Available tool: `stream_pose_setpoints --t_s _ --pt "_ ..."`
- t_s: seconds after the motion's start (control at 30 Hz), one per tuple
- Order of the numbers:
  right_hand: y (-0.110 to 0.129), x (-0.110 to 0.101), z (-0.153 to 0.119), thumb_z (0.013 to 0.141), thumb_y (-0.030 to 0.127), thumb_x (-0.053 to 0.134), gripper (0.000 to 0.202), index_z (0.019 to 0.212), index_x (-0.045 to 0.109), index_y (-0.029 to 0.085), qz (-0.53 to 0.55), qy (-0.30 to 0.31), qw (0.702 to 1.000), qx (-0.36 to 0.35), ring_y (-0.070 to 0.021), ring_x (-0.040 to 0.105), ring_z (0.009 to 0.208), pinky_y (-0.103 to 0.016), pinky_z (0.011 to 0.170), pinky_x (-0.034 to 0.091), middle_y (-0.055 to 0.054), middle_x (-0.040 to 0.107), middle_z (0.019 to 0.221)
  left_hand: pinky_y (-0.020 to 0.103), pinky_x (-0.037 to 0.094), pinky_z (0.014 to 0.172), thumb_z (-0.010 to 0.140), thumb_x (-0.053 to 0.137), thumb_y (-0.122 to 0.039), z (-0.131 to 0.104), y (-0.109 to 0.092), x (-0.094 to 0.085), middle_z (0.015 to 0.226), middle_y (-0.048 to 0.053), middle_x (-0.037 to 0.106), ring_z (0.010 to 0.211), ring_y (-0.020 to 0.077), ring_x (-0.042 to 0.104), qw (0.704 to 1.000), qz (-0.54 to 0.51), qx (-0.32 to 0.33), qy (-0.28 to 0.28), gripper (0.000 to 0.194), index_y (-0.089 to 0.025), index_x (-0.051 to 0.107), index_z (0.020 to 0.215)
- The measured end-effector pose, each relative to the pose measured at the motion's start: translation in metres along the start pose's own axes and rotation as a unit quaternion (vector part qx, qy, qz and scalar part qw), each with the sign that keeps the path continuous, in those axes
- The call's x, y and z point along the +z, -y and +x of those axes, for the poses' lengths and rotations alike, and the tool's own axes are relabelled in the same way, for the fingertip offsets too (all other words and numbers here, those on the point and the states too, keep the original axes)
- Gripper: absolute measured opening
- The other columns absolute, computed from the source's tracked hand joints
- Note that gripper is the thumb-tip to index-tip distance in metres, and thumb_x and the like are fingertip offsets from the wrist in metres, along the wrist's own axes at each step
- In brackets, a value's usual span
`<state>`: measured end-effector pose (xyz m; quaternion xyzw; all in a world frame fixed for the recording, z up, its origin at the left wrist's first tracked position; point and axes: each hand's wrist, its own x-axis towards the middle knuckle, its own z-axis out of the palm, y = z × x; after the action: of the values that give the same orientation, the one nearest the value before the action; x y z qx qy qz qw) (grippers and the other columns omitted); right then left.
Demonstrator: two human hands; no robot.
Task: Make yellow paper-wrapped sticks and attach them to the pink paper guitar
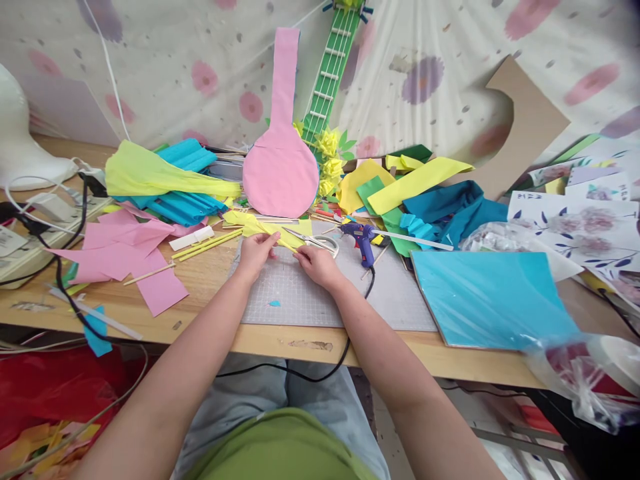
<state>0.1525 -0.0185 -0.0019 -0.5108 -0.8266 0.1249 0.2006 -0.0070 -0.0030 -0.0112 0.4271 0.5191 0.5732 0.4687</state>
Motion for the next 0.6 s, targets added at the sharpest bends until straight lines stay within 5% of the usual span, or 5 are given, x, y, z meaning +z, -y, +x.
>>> stream_pose_setpoints --t_s 0.37,0.6 --pt "-0.0012 -0.0053 -0.0009 0.088 0.027 0.038 0.026 0.08 0.061 0.017 0.048 0.02 0.999 -0.005 -0.0114 0.053 0.067 -0.021 0.065 0.035 -0.003 0.062 0.072 0.022 0.046 0.047 0.052 0.071 -0.039 0.0005 -0.002 0.0007 0.05 -0.004 0.05 0.041 0.0052 0.044 0.998 -0.057 -0.011 0.001 0.031 -0.013 0.055 0.057" --pt "-0.0014 -0.0026 -0.0008 0.086 0.027 0.04 0.024 0.082 0.061 0.017 0.031 0.012 0.999 -0.005 -0.0124 0.053 0.069 -0.022 0.064 0.034 -0.004 0.063 0.076 0.021 0.045 0.043 0.048 0.075 -0.036 -0.0014 -0.0031 0.0011 0.068 0.0 0.058 0.047 0.0064 0.048 1.0 -0.022 0.009 0.003 0.041 -0.012 0.062 0.079"
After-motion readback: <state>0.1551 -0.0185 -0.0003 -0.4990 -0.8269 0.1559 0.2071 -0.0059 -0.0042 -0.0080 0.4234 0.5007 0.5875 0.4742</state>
